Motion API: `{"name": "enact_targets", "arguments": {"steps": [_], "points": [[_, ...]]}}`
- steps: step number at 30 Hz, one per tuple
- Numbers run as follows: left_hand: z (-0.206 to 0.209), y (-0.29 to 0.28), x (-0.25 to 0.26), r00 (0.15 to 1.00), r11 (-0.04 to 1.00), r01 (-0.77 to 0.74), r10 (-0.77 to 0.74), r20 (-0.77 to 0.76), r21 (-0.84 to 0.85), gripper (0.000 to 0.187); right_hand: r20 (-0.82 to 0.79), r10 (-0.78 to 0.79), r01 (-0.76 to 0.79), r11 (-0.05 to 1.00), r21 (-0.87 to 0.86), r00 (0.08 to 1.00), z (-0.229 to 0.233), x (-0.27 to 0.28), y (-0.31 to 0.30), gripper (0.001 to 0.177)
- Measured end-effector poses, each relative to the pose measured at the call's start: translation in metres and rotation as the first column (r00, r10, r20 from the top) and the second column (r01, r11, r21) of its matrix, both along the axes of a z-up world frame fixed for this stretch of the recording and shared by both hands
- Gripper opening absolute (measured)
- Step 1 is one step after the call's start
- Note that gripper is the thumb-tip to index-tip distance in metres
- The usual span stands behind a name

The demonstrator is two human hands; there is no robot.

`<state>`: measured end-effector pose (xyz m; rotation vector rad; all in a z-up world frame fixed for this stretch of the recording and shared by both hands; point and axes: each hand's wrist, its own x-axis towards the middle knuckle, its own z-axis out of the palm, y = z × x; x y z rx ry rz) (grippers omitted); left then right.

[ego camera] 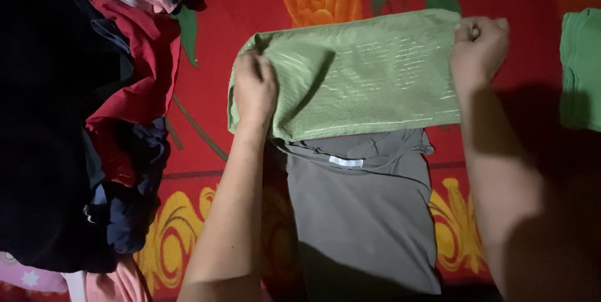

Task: The person folds a gray t-shirt and a green towel on a red floral-patterned bedspread. The person smooths and aligns each item, then folds them into compact rectangles. The folded items remain on the bed at the end of the clip.

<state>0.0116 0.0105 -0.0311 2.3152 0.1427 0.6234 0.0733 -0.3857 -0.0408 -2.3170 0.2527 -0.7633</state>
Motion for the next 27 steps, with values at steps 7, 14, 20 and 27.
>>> {"name": "enact_targets", "arguments": {"steps": [7,14,20,27], "points": [[0.031,0.027,-0.007,0.898,0.838,-0.186,-0.067,-0.435,-0.513,0.038,-0.027,0.038,-0.039,0.998,-0.047,0.999,-0.018,0.003,0.0,0.01],[-0.012,0.065,0.0,0.991,0.841,-0.064,-0.011,-0.135,-0.538,0.015,0.054,0.066,-0.069,0.996,0.049,0.996,0.009,-0.002,0.004,0.013],[0.005,0.043,-0.005,0.951,0.811,0.27,-0.308,0.014,-0.519,0.028,0.037,0.244,-0.196,0.853,-0.483,0.969,-0.019,0.008,0.006,0.018],[0.024,0.028,-0.002,0.937,0.857,0.109,-0.257,-0.235,-0.503,0.062,-0.154,0.319,-0.354,0.835,-0.421,0.935,0.0,0.001,0.023,0.017]]}}
